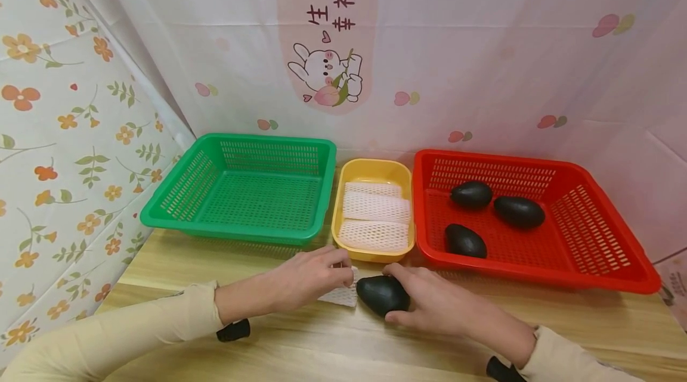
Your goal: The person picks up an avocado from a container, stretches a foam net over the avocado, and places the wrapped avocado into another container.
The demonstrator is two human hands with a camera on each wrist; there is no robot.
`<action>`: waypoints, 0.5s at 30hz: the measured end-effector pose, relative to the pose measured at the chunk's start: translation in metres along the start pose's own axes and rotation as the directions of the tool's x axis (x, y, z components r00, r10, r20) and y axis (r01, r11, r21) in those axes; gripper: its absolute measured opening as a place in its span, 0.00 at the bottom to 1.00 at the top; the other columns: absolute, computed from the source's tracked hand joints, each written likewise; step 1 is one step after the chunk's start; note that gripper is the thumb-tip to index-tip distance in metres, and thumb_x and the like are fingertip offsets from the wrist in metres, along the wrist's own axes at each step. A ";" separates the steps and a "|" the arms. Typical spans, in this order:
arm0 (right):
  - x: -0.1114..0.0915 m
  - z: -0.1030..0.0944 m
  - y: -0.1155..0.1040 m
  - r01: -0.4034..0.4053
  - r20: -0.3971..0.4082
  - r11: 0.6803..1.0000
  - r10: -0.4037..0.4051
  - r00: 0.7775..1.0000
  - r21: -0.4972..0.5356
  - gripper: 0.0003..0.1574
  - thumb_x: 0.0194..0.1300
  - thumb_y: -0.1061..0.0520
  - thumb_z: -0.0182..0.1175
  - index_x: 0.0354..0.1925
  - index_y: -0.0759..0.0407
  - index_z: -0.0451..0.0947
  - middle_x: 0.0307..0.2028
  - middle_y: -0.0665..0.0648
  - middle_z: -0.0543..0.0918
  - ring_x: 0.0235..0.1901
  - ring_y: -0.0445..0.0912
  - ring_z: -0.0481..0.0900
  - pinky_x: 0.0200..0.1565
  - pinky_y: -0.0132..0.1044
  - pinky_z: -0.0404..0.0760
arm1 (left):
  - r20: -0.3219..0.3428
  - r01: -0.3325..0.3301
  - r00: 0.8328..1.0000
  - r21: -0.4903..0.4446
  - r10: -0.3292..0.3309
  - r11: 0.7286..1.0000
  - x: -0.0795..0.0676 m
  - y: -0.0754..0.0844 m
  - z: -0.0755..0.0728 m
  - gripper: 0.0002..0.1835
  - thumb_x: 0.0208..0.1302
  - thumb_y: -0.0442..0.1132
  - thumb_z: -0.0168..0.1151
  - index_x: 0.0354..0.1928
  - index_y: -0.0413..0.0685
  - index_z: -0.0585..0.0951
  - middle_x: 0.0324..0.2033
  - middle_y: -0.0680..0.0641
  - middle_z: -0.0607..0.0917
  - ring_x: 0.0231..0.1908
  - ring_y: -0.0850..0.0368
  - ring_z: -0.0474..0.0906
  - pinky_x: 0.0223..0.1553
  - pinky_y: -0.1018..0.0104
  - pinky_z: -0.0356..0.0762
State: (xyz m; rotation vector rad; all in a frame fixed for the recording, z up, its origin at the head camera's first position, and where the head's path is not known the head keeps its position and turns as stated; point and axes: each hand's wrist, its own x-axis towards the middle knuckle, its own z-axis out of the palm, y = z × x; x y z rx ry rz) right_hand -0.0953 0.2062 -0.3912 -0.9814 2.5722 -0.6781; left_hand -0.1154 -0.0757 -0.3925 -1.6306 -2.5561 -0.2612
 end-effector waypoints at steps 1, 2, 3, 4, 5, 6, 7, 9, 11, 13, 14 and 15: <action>0.001 0.001 0.000 -0.003 -0.006 1.000 0.003 1.000 -0.003 0.43 0.59 0.40 0.74 0.63 0.59 0.72 0.45 0.46 0.80 0.36 0.37 0.76 0.39 0.35 0.80 | -0.006 -0.003 1.000 -0.008 0.003 1.000 0.000 0.000 0.000 0.06 0.70 0.35 0.66 0.44 0.55 0.82 0.44 0.54 0.75 0.44 0.61 0.74 0.37 0.78 0.73; 0.002 0.002 -0.001 -0.005 -0.011 1.000 0.005 1.000 -0.004 0.43 0.59 0.40 0.74 0.63 0.59 0.72 0.46 0.47 0.80 0.37 0.37 0.76 0.39 0.36 0.80 | -0.012 -0.006 1.000 -0.016 0.006 1.000 0.000 0.001 0.000 0.06 0.69 0.35 0.66 0.43 0.55 0.82 0.44 0.54 0.75 0.44 0.61 0.74 0.37 0.78 0.73; 0.002 0.003 -0.001 -0.009 -0.015 1.000 0.009 1.000 -0.007 0.43 0.59 0.39 0.74 0.63 0.59 0.72 0.46 0.47 0.80 0.37 0.38 0.76 0.39 0.36 0.80 | -0.018 -0.010 1.000 -0.020 0.009 1.000 0.000 0.001 0.001 0.05 0.69 0.35 0.66 0.43 0.55 0.82 0.44 0.54 0.75 0.44 0.61 0.74 0.37 0.78 0.73; 0.003 0.004 -0.002 -0.010 -0.022 1.000 0.009 1.000 -0.011 0.43 0.59 0.40 0.74 0.63 0.59 0.72 0.47 0.48 0.80 0.38 0.38 0.76 0.39 0.36 0.80 | -0.024 -0.013 1.000 -0.026 0.012 1.000 0.000 0.001 0.001 0.05 0.69 0.36 0.67 0.42 0.55 0.82 0.44 0.54 0.76 0.44 0.61 0.74 0.37 0.78 0.73; 0.003 0.005 -0.003 -0.007 -0.031 1.000 0.007 0.999 -0.018 0.42 0.59 0.40 0.74 0.63 0.59 0.72 0.48 0.48 0.80 0.38 0.38 0.76 0.39 0.36 0.80 | -0.028 -0.014 1.000 -0.026 0.013 1.000 0.001 0.002 0.001 0.05 0.69 0.36 0.67 0.41 0.55 0.82 0.44 0.54 0.76 0.43 0.61 0.74 0.37 0.78 0.73; 0.004 0.006 -0.003 -0.006 -0.041 1.000 0.005 0.999 -0.028 0.42 0.59 0.41 0.74 0.63 0.59 0.72 0.48 0.49 0.80 0.39 0.39 0.77 0.39 0.36 0.80 | -0.033 -0.017 0.999 -0.027 0.016 0.999 0.001 0.002 0.001 0.05 0.69 0.36 0.67 0.40 0.55 0.81 0.43 0.54 0.76 0.43 0.61 0.74 0.37 0.78 0.73; 0.005 0.006 -0.004 -0.005 -0.049 0.999 0.003 0.999 -0.034 0.42 0.59 0.41 0.74 0.63 0.59 0.72 0.49 0.49 0.80 0.40 0.39 0.77 0.40 0.37 0.80 | -0.036 -0.018 0.999 -0.028 0.017 0.999 0.001 0.002 0.001 0.05 0.68 0.36 0.68 0.40 0.55 0.81 0.43 0.54 0.75 0.42 0.61 0.73 0.37 0.78 0.73; 0.006 0.007 -0.005 -0.007 -0.060 0.999 0.004 0.998 -0.048 0.42 0.59 0.42 0.75 0.63 0.59 0.72 0.50 0.50 0.80 0.41 0.40 0.77 0.41 0.38 0.81 | -0.045 -0.020 0.999 -0.031 0.019 0.999 0.002 0.002 0.002 0.05 0.67 0.37 0.69 0.39 0.55 0.81 0.43 0.54 0.76 0.42 0.61 0.74 0.37 0.78 0.73; 0.007 0.007 -0.006 -0.012 -0.066 0.998 0.008 0.998 -0.054 0.41 0.59 0.42 0.75 0.62 0.60 0.72 0.51 0.51 0.80 0.43 0.41 0.77 0.43 0.39 0.81 | -0.048 -0.022 0.999 -0.034 0.020 0.999 0.002 0.002 0.002 0.05 0.67 0.38 0.69 0.39 0.55 0.81 0.44 0.54 0.76 0.42 0.61 0.74 0.37 0.79 0.73; 0.009 0.007 -0.008 -0.017 -0.071 0.998 0.013 0.997 -0.056 0.41 0.58 0.43 0.76 0.62 0.59 0.72 0.51 0.51 0.79 0.44 0.42 0.76 0.45 0.41 0.81 | -0.049 -0.025 0.999 -0.041 0.023 0.999 0.003 0.002 0.002 0.05 0.67 0.38 0.69 0.39 0.55 0.82 0.44 0.54 0.77 0.42 0.61 0.74 0.37 0.79 0.73; 0.010 0.007 -0.009 -0.020 -0.072 0.998 0.015 0.997 -0.057 0.41 0.58 0.43 0.76 0.62 0.59 0.73 0.51 0.51 0.79 0.45 0.43 0.76 0.45 0.41 0.81 | -0.047 -0.026 0.999 -0.041 0.024 0.999 0.004 0.002 0.002 0.05 0.67 0.38 0.69 0.39 0.55 0.82 0.44 0.54 0.77 0.42 0.61 0.74 0.38 0.79 0.73; 0.012 0.008 -0.010 -0.021 -0.074 0.998 0.017 0.997 -0.056 0.40 0.57 0.44 0.76 0.61 0.58 0.73 0.51 0.51 0.79 0.45 0.44 0.76 0.46 0.42 0.81 | -0.043 -0.026 0.999 -0.040 0.025 0.999 0.004 0.002 0.003 0.04 0.68 0.38 0.69 0.39 0.56 0.82 0.44 0.54 0.77 0.42 0.61 0.74 0.38 0.79 0.73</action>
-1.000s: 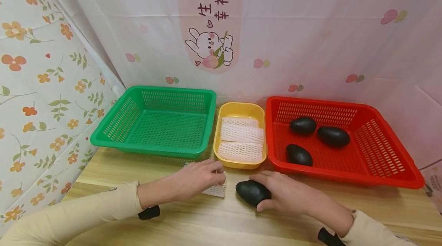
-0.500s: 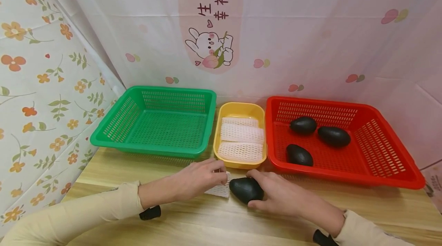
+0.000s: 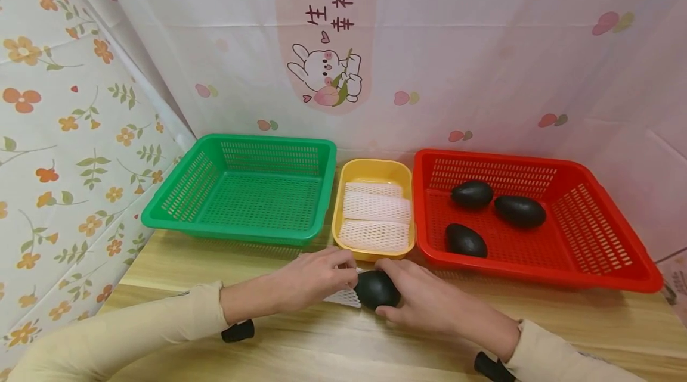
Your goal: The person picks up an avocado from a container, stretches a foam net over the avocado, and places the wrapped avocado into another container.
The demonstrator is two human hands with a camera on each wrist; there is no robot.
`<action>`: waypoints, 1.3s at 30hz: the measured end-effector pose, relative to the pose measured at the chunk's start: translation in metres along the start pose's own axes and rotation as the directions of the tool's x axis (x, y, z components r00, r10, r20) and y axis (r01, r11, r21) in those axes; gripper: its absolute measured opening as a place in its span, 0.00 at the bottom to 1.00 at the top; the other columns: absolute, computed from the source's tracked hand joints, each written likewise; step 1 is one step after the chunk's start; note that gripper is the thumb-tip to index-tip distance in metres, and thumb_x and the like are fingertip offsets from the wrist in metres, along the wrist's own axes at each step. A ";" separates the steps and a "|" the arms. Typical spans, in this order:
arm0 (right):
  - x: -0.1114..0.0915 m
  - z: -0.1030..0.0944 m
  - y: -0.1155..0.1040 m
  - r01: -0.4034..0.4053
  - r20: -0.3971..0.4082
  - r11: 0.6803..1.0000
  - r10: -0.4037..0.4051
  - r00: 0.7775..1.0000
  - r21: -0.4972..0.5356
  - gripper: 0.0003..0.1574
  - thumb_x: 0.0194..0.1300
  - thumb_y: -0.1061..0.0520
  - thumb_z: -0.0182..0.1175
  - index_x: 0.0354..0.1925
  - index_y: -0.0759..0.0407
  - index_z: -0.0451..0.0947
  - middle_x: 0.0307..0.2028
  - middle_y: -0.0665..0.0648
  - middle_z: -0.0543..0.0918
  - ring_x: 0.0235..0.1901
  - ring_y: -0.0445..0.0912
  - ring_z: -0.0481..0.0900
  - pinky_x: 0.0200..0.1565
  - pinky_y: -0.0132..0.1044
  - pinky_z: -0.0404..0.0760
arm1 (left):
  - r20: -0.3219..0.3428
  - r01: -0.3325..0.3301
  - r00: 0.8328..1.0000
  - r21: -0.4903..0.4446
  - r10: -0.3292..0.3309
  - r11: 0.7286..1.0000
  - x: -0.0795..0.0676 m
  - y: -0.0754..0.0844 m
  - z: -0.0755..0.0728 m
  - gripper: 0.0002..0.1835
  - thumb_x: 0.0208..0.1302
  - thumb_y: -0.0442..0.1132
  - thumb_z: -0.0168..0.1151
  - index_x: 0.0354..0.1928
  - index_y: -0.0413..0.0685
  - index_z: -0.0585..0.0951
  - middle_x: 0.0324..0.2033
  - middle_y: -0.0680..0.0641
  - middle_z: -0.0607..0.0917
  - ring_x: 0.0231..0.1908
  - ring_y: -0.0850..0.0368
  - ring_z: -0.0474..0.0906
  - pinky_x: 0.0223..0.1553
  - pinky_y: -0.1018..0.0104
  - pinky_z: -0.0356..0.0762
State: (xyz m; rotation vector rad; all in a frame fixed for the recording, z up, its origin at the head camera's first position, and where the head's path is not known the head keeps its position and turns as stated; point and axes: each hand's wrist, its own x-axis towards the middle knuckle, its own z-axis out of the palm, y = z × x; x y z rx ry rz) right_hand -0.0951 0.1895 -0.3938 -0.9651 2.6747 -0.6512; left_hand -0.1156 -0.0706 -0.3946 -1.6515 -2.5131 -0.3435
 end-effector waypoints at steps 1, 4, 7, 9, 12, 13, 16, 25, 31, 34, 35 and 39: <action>0.001 0.000 -0.001 -0.002 -0.003 1.000 0.002 1.000 -0.001 0.40 0.57 0.44 0.76 0.61 0.58 0.73 0.51 0.51 0.78 0.46 0.44 0.76 0.47 0.43 0.81 | 0.003 0.000 1.000 -0.002 0.000 1.000 0.001 0.000 0.001 0.04 0.68 0.38 0.68 0.39 0.56 0.81 0.44 0.54 0.77 0.42 0.61 0.74 0.38 0.79 0.73; 0.004 0.002 -0.003 -0.009 -0.008 1.000 0.009 1.000 -0.001 0.39 0.56 0.45 0.77 0.60 0.58 0.73 0.51 0.51 0.78 0.47 0.45 0.75 0.47 0.44 0.81 | 0.010 -0.003 1.000 0.004 0.003 1.000 0.002 0.000 0.002 0.04 0.69 0.39 0.68 0.39 0.56 0.81 0.45 0.54 0.77 0.43 0.62 0.75 0.39 0.79 0.73; 0.006 0.003 -0.004 -0.017 -0.013 1.000 0.017 1.000 0.007 0.39 0.56 0.45 0.77 0.59 0.58 0.73 0.51 0.52 0.77 0.47 0.45 0.75 0.48 0.45 0.81 | 0.011 -0.006 1.000 0.004 0.006 1.000 0.003 0.001 0.003 0.03 0.69 0.41 0.68 0.39 0.57 0.81 0.45 0.54 0.77 0.45 0.61 0.75 0.39 0.78 0.74; 0.007 0.004 -0.005 -0.022 -0.017 1.000 0.022 1.000 0.015 0.38 0.55 0.46 0.78 0.58 0.57 0.73 0.51 0.52 0.77 0.47 0.45 0.75 0.48 0.45 0.80 | 0.007 -0.008 1.000 -0.002 0.008 1.000 0.003 0.002 0.003 0.03 0.69 0.42 0.68 0.40 0.56 0.82 0.45 0.54 0.77 0.45 0.60 0.75 0.38 0.77 0.75; 0.008 0.004 -0.005 -0.028 -0.025 0.999 0.029 0.999 0.030 0.38 0.55 0.46 0.78 0.58 0.57 0.73 0.51 0.52 0.77 0.47 0.46 0.75 0.49 0.46 0.80 | 0.006 -0.006 1.000 -0.013 0.006 1.000 0.002 0.002 0.002 0.03 0.69 0.42 0.67 0.40 0.56 0.82 0.46 0.54 0.76 0.46 0.60 0.74 0.38 0.77 0.75; 0.009 0.004 -0.006 -0.033 -0.027 0.999 0.033 0.999 0.036 0.38 0.55 0.46 0.78 0.58 0.57 0.73 0.51 0.52 0.77 0.47 0.46 0.75 0.49 0.46 0.80 | 0.006 -0.007 1.000 -0.014 0.007 1.000 0.002 0.003 0.002 0.03 0.69 0.42 0.67 0.40 0.56 0.81 0.46 0.54 0.76 0.46 0.60 0.74 0.38 0.77 0.75; 0.010 0.006 -0.006 -0.040 -0.038 0.998 0.042 0.998 0.046 0.39 0.54 0.46 0.79 0.58 0.56 0.73 0.50 0.52 0.77 0.47 0.45 0.75 0.49 0.46 0.80 | 0.006 -0.016 1.000 -0.008 0.016 1.000 0.002 0.003 0.003 0.03 0.69 0.42 0.67 0.40 0.56 0.81 0.46 0.54 0.76 0.46 0.60 0.74 0.40 0.77 0.75; 0.010 0.011 -0.009 -0.024 -0.098 0.999 0.026 0.995 0.025 0.43 0.51 0.48 0.81 0.61 0.54 0.71 0.53 0.52 0.77 0.51 0.47 0.75 0.51 0.49 0.79 | -0.034 -0.038 0.999 -0.013 0.038 0.999 0.002 0.005 0.006 0.04 0.68 0.42 0.69 0.40 0.56 0.82 0.46 0.54 0.76 0.46 0.59 0.75 0.45 0.75 0.75; 0.009 0.012 -0.009 -0.003 -0.113 1.000 0.005 0.994 0.021 0.44 0.50 0.51 0.82 0.60 0.56 0.71 0.55 0.53 0.76 0.54 0.48 0.73 0.55 0.51 0.77 | -0.049 -0.024 0.999 -0.024 0.023 0.999 0.002 0.006 0.006 0.05 0.67 0.41 0.70 0.39 0.56 0.82 0.45 0.54 0.77 0.45 0.59 0.75 0.47 0.76 0.74; 0.008 0.013 -0.010 0.000 -0.119 1.000 0.002 0.993 0.016 0.45 0.49 0.52 0.83 0.60 0.56 0.71 0.55 0.51 0.76 0.53 0.47 0.72 0.55 0.50 0.77 | -0.057 -0.025 0.998 -0.049 0.022 0.999 0.002 0.006 0.007 0.05 0.67 0.40 0.71 0.39 0.56 0.82 0.45 0.54 0.77 0.45 0.60 0.75 0.48 0.76 0.73; 0.008 0.014 -0.010 -0.002 -0.120 1.000 0.004 0.993 0.016 0.45 0.49 0.52 0.83 0.60 0.56 0.71 0.54 0.51 0.76 0.53 0.47 0.72 0.55 0.50 0.77 | -0.060 -0.027 0.998 -0.055 0.024 0.998 0.001 0.006 0.007 0.05 0.67 0.40 0.71 0.39 0.55 0.82 0.45 0.54 0.77 0.45 0.60 0.75 0.48 0.76 0.73; 0.008 0.014 -0.011 -0.005 -0.124 1.000 0.006 0.992 0.008 0.46 0.49 0.52 0.83 0.61 0.56 0.70 0.55 0.51 0.76 0.54 0.47 0.72 0.56 0.50 0.77 | -0.074 -0.041 0.997 -0.068 0.036 0.997 0.002 0.005 0.008 0.06 0.66 0.39 0.71 0.38 0.55 0.82 0.44 0.54 0.77 0.44 0.60 0.75 0.49 0.76 0.72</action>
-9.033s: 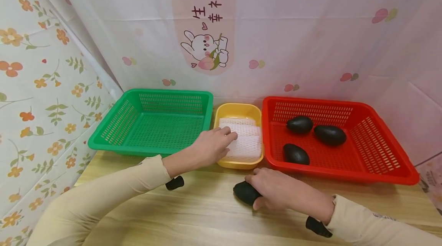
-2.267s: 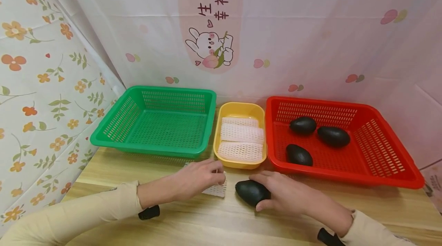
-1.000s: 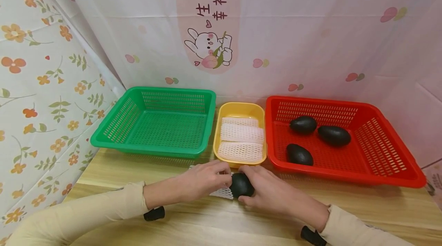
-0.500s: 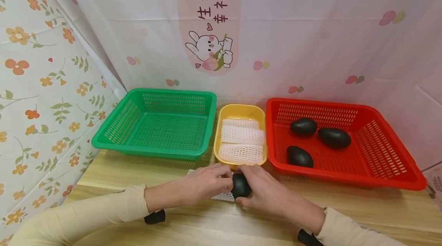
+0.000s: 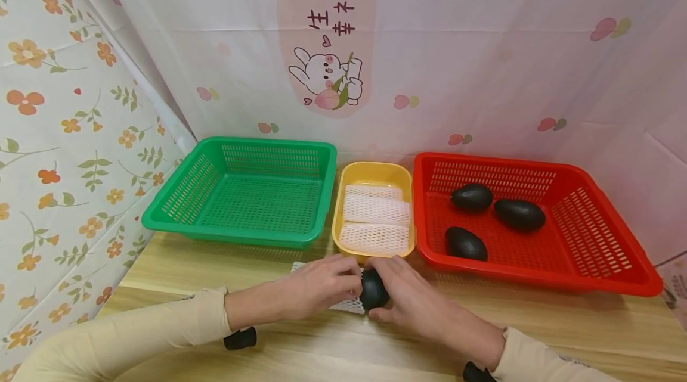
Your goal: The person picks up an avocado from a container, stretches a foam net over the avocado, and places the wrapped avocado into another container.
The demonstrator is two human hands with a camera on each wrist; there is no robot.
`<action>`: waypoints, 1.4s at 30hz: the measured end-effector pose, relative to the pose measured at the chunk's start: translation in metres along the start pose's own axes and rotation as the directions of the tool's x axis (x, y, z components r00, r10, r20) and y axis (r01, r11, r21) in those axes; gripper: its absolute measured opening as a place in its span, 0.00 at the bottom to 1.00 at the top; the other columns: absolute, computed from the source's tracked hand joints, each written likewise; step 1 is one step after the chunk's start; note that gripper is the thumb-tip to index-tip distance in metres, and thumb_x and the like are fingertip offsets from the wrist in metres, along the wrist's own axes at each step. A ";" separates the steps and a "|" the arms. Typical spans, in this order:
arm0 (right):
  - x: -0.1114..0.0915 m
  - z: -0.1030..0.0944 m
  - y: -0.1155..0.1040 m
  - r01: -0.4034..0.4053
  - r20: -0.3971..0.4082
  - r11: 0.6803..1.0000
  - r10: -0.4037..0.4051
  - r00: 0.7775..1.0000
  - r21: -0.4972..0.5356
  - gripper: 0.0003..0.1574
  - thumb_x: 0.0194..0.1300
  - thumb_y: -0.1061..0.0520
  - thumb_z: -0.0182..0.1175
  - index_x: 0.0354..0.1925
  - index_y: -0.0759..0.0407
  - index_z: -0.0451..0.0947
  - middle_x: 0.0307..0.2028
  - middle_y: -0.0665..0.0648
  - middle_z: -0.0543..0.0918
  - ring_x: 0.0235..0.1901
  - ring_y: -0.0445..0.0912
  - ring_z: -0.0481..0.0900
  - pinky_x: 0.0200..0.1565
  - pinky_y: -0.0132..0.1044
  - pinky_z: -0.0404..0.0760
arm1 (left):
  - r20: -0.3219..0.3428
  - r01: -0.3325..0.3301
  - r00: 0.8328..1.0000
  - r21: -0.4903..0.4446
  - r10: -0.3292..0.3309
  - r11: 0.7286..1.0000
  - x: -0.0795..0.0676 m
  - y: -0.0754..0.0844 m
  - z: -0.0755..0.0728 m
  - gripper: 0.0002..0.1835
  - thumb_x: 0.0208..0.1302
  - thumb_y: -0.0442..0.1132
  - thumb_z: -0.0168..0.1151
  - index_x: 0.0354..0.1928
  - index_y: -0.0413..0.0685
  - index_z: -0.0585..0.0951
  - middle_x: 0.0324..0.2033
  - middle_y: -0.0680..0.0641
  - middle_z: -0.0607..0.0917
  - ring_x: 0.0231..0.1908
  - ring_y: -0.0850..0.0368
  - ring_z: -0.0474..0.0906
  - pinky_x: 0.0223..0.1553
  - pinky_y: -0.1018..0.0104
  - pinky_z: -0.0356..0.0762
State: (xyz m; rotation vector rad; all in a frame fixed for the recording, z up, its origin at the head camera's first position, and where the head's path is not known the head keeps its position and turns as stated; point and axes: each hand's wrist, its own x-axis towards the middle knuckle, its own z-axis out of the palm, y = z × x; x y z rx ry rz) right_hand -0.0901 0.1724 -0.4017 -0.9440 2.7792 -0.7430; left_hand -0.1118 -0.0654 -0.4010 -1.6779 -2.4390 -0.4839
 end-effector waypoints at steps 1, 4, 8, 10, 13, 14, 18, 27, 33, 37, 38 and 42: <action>0.000 0.000 -0.001 -0.006 0.003 1.000 0.006 1.000 -0.001 0.47 0.49 0.51 0.83 0.62 0.56 0.70 0.55 0.51 0.76 0.54 0.48 0.73 0.56 0.51 0.77 | -0.004 -0.003 1.000 0.000 0.003 1.000 0.000 0.000 0.000 0.06 0.66 0.38 0.71 0.38 0.55 0.81 0.44 0.54 0.77 0.44 0.60 0.75 0.49 0.75 0.71; 0.001 0.000 -0.002 -0.025 0.010 1.000 0.025 1.000 0.000 0.47 0.50 0.49 0.82 0.64 0.55 0.69 0.56 0.53 0.76 0.55 0.49 0.73 0.55 0.52 0.77 | -0.017 -0.011 1.000 -0.001 0.011 1.000 0.001 -0.001 0.000 0.06 0.66 0.37 0.71 0.37 0.54 0.81 0.42 0.54 0.76 0.44 0.60 0.75 0.49 0.75 0.71; 0.002 0.000 -0.002 -0.052 0.023 0.998 0.052 0.998 0.020 0.47 0.53 0.45 0.80 0.65 0.53 0.68 0.56 0.52 0.76 0.53 0.49 0.74 0.53 0.51 0.78 | -0.030 -0.029 0.999 0.005 0.029 1.000 0.003 -0.001 0.001 0.07 0.66 0.37 0.71 0.36 0.53 0.80 0.42 0.53 0.76 0.45 0.59 0.75 0.51 0.75 0.71; 0.002 -0.001 -0.002 -0.059 0.029 0.998 0.058 0.998 0.032 0.47 0.54 0.43 0.79 0.65 0.53 0.68 0.54 0.52 0.77 0.51 0.47 0.75 0.52 0.49 0.79 | -0.037 -0.039 0.999 0.001 0.039 0.999 0.003 -0.001 0.002 0.07 0.65 0.37 0.71 0.36 0.53 0.80 0.42 0.53 0.76 0.46 0.59 0.75 0.51 0.75 0.71; 0.003 -0.001 -0.001 -0.064 0.039 0.996 0.062 0.997 0.060 0.46 0.54 0.40 0.78 0.64 0.54 0.69 0.52 0.51 0.78 0.47 0.43 0.76 0.49 0.44 0.81 | -0.049 -0.054 0.997 -0.010 0.054 0.998 0.004 0.001 0.003 0.07 0.66 0.37 0.71 0.37 0.53 0.80 0.42 0.52 0.76 0.47 0.60 0.75 0.52 0.76 0.71; 0.003 -0.001 -0.001 -0.067 0.045 0.995 0.064 0.997 0.074 0.46 0.55 0.40 0.78 0.64 0.54 0.69 0.51 0.51 0.79 0.45 0.42 0.77 0.48 0.42 0.81 | -0.053 -0.058 0.997 -0.013 0.057 0.998 0.004 0.001 0.003 0.07 0.66 0.37 0.71 0.37 0.52 0.80 0.42 0.52 0.76 0.47 0.60 0.75 0.52 0.76 0.71; 0.004 -0.002 0.001 -0.082 0.078 0.984 0.071 0.994 0.156 0.46 0.56 0.38 0.77 0.63 0.56 0.69 0.47 0.47 0.81 0.39 0.39 0.79 0.43 0.36 0.82 | -0.070 -0.072 0.995 -0.031 0.070 0.997 0.003 0.003 0.005 0.06 0.67 0.36 0.69 0.37 0.53 0.80 0.43 0.52 0.76 0.47 0.60 0.75 0.52 0.76 0.71; 0.003 -0.002 0.003 -0.041 0.034 0.979 0.035 0.999 0.199 0.38 0.56 0.40 0.77 0.57 0.51 0.73 0.44 0.43 0.81 0.38 0.38 0.79 0.41 0.37 0.82 | -0.084 -0.046 0.996 -0.026 0.044 0.999 0.005 0.002 0.005 0.07 0.66 0.36 0.71 0.37 0.52 0.80 0.43 0.52 0.77 0.46 0.59 0.76 0.52 0.75 0.71; -0.001 -0.001 0.006 -0.009 0.029 0.985 0.004 1.000 0.174 0.39 0.54 0.52 0.80 0.59 0.52 0.70 0.49 0.46 0.80 0.46 0.40 0.79 0.49 0.40 0.81 | -0.103 -0.050 0.994 -0.032 0.046 0.998 0.004 -0.001 0.005 0.09 0.65 0.36 0.72 0.36 0.52 0.78 0.42 0.53 0.76 0.45 0.60 0.76 0.51 0.75 0.71; -0.004 0.001 0.011 0.045 0.012 0.982 -0.048 0.999 0.184 0.39 0.53 0.58 0.80 0.57 0.53 0.68 0.49 0.49 0.79 0.46 0.42 0.80 0.48 0.40 0.82 | -0.116 -0.058 0.992 -0.054 0.051 0.997 0.003 -0.001 0.006 0.09 0.64 0.36 0.72 0.36 0.52 0.79 0.40 0.53 0.75 0.44 0.60 0.75 0.50 0.76 0.71; -0.005 0.002 0.012 0.051 0.007 0.983 -0.054 0.999 0.177 0.38 0.53 0.58 0.80 0.56 0.53 0.68 0.48 0.49 0.80 0.45 0.42 0.80 0.47 0.39 0.82 | -0.118 -0.060 0.992 -0.055 0.054 0.997 0.003 -0.001 0.006 0.09 0.65 0.36 0.72 0.36 0.52 0.79 0.40 0.53 0.75 0.44 0.60 0.75 0.50 0.76 0.70; -0.006 0.004 0.014 0.074 -0.013 0.987 -0.072 0.997 0.144 0.36 0.53 0.55 0.80 0.53 0.52 0.68 0.47 0.48 0.80 0.43 0.40 0.80 0.45 0.38 0.82 | -0.130 -0.075 0.990 -0.087 0.063 0.993 0.004 -0.001 0.006 0.08 0.64 0.34 0.72 0.36 0.51 0.79 0.40 0.53 0.75 0.43 0.61 0.74 0.49 0.77 0.70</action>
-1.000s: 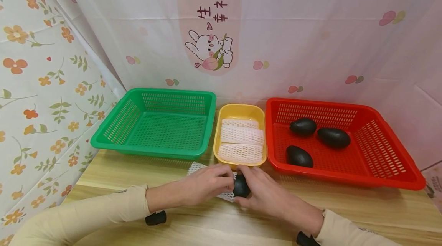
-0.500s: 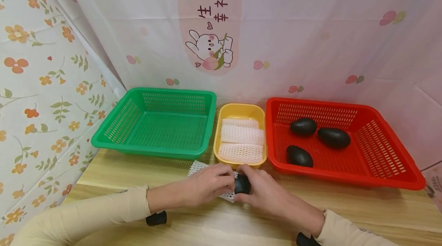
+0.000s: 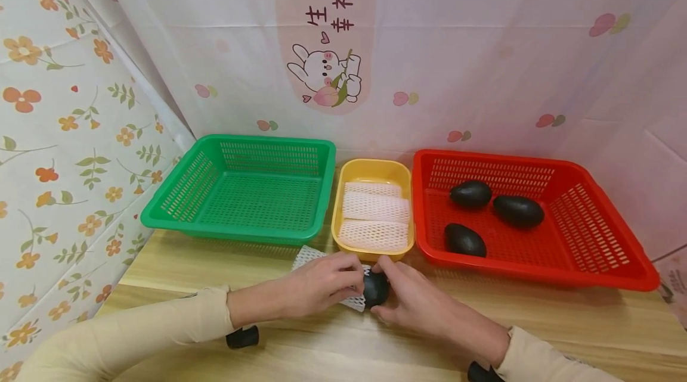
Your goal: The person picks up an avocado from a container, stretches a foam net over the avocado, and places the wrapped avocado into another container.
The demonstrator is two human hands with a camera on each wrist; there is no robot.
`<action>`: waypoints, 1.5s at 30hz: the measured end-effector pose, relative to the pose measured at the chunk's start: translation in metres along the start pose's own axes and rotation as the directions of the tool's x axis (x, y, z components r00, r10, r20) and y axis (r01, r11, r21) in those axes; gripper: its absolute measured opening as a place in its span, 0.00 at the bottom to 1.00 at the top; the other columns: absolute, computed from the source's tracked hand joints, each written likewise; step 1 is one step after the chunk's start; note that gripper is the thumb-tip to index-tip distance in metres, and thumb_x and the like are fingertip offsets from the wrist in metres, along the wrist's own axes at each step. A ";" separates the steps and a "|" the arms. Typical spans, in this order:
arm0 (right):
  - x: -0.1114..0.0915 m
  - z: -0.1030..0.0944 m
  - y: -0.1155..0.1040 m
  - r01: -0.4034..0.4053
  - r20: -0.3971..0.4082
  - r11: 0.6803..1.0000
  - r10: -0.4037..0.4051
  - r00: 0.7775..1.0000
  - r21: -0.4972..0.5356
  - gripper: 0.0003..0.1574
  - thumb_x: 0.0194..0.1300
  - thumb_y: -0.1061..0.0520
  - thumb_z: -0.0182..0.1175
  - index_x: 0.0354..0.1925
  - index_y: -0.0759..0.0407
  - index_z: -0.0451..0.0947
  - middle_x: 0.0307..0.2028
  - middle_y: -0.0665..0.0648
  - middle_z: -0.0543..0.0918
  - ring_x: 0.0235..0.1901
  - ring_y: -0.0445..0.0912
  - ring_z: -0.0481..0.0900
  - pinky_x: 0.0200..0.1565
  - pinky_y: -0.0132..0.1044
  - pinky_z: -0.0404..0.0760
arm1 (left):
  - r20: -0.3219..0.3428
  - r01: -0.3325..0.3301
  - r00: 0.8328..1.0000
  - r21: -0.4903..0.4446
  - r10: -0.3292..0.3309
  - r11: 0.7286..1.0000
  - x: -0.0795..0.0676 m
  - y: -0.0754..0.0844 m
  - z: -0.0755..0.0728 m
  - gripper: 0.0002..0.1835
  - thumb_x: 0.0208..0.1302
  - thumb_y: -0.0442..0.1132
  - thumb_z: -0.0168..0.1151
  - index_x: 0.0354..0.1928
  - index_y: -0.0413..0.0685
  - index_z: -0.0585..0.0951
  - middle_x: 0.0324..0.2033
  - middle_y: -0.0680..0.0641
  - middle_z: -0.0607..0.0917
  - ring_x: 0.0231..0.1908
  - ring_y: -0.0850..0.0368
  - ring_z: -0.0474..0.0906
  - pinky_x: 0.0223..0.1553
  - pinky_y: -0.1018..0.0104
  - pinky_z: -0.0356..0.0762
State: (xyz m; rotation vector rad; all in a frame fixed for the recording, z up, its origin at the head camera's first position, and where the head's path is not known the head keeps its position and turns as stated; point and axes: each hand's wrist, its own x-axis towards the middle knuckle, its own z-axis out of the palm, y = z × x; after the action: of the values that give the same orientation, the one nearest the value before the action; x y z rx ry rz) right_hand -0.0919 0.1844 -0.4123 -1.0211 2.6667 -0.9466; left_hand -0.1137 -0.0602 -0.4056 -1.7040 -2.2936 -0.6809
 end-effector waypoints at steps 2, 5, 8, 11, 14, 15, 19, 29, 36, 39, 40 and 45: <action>0.001 0.001 0.000 0.008 -0.008 1.000 -0.008 1.000 -0.011 0.35 0.54 0.53 0.79 0.52 0.50 0.68 0.46 0.46 0.81 0.42 0.38 0.79 0.44 0.37 0.82 | -0.005 -0.004 1.000 -0.019 0.004 1.000 0.001 0.000 0.000 0.08 0.64 0.33 0.72 0.36 0.51 0.80 0.40 0.53 0.76 0.44 0.61 0.74 0.49 0.77 0.70; 0.002 0.001 0.000 0.000 -0.005 1.000 0.000 1.000 -0.010 0.33 0.56 0.52 0.78 0.52 0.49 0.69 0.43 0.44 0.80 0.39 0.37 0.79 0.42 0.36 0.82 | -0.015 -0.012 1.000 -0.035 0.011 0.999 0.002 0.000 0.000 0.08 0.64 0.33 0.71 0.36 0.51 0.80 0.41 0.53 0.76 0.44 0.60 0.75 0.49 0.78 0.70; 0.004 0.000 -0.001 -0.046 0.025 0.999 0.045 0.999 0.016 0.31 0.58 0.51 0.76 0.52 0.50 0.69 0.41 0.43 0.80 0.36 0.37 0.79 0.41 0.34 0.82 | -0.017 -0.013 1.000 -0.041 0.013 0.999 0.003 0.001 0.000 0.07 0.65 0.33 0.70 0.37 0.51 0.81 0.42 0.52 0.77 0.45 0.60 0.75 0.50 0.78 0.70; 0.005 0.001 -0.002 -0.082 0.045 0.995 0.080 0.996 0.050 0.30 0.59 0.51 0.75 0.53 0.51 0.69 0.38 0.41 0.80 0.34 0.38 0.79 0.40 0.34 0.82 | 0.007 0.009 1.000 -0.056 -0.009 0.998 0.003 0.002 -0.001 0.06 0.67 0.34 0.69 0.38 0.51 0.81 0.43 0.52 0.77 0.46 0.62 0.76 0.49 0.78 0.70; 0.005 0.002 -0.002 -0.083 0.041 0.994 0.080 0.996 0.070 0.30 0.59 0.51 0.76 0.52 0.51 0.69 0.37 0.40 0.80 0.34 0.39 0.80 0.40 0.35 0.83 | 0.050 0.065 0.997 -0.105 -0.060 0.992 0.002 0.003 -0.005 0.05 0.68 0.34 0.68 0.39 0.52 0.80 0.45 0.53 0.77 0.46 0.64 0.76 0.48 0.79 0.70; 0.005 0.002 -0.001 -0.076 0.038 0.994 0.074 0.997 0.073 0.30 0.59 0.52 0.76 0.52 0.50 0.69 0.37 0.40 0.80 0.35 0.38 0.80 0.40 0.35 0.83 | 0.064 0.083 0.995 -0.126 -0.075 0.989 0.002 0.004 -0.007 0.05 0.68 0.34 0.68 0.40 0.52 0.80 0.46 0.53 0.77 0.47 0.65 0.76 0.48 0.79 0.70; 0.005 0.002 -0.001 -0.049 0.025 0.996 0.047 0.999 0.076 0.31 0.58 0.54 0.77 0.53 0.48 0.69 0.40 0.41 0.81 0.37 0.38 0.80 0.41 0.37 0.83 | 0.096 0.122 0.990 -0.230 -0.102 0.966 0.001 0.003 -0.011 0.10 0.69 0.28 0.62 0.47 0.48 0.80 0.47 0.52 0.79 0.48 0.66 0.76 0.50 0.80 0.69; 0.003 0.000 -0.004 -0.047 0.022 0.996 0.045 0.999 0.077 0.33 0.55 0.53 0.79 0.53 0.51 0.70 0.46 0.48 0.82 0.42 0.41 0.81 0.43 0.38 0.83 | 0.025 0.144 0.990 -0.229 -0.142 0.963 0.001 -0.001 -0.008 0.15 0.70 0.24 0.60 0.55 0.42 0.77 0.46 0.49 0.78 0.48 0.61 0.75 0.52 0.80 0.68; 0.003 0.001 -0.006 -0.075 0.025 0.995 0.073 0.997 0.070 0.36 0.54 0.51 0.80 0.55 0.51 0.71 0.48 0.49 0.81 0.42 0.40 0.80 0.43 0.35 0.83 | 0.020 0.221 0.975 -0.182 -0.221 0.958 0.001 -0.001 -0.008 0.15 0.68 0.27 0.65 0.54 0.46 0.77 0.46 0.51 0.76 0.47 0.62 0.74 0.51 0.79 0.69; 0.003 0.000 -0.007 -0.082 0.036 0.994 0.079 0.996 0.074 0.37 0.54 0.50 0.80 0.57 0.51 0.71 0.49 0.50 0.81 0.42 0.41 0.80 0.44 0.35 0.82 | 0.055 0.307 0.951 -0.123 -0.303 0.944 0.000 0.000 -0.009 0.16 0.68 0.34 0.68 0.54 0.48 0.77 0.47 0.52 0.77 0.47 0.62 0.74 0.52 0.76 0.69; 0.003 0.000 -0.007 -0.083 0.039 0.994 0.081 0.996 0.071 0.37 0.54 0.50 0.80 0.57 0.51 0.71 0.49 0.50 0.81 0.43 0.41 0.80 0.44 0.35 0.82 | 0.070 0.336 0.941 -0.100 -0.331 0.936 -0.001 0.000 -0.010 0.16 0.68 0.36 0.68 0.54 0.48 0.77 0.47 0.52 0.77 0.47 0.62 0.74 0.51 0.75 0.70; 0.003 0.000 -0.007 -0.092 0.051 0.992 0.088 0.995 0.085 0.36 0.54 0.53 0.80 0.56 0.50 0.72 0.49 0.49 0.80 0.43 0.41 0.80 0.45 0.35 0.82 | 0.159 0.428 0.896 -0.055 -0.415 0.902 -0.003 0.001 -0.012 0.12 0.71 0.44 0.66 0.50 0.50 0.79 0.43 0.55 0.78 0.41 0.65 0.74 0.43 0.74 0.73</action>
State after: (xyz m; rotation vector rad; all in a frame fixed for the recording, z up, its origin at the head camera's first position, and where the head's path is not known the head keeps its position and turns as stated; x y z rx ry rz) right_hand -0.0905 0.1781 -0.4080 -0.8863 2.5842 -0.9977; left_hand -0.1131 -0.0685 -0.3963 -1.3278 -2.8159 -0.7684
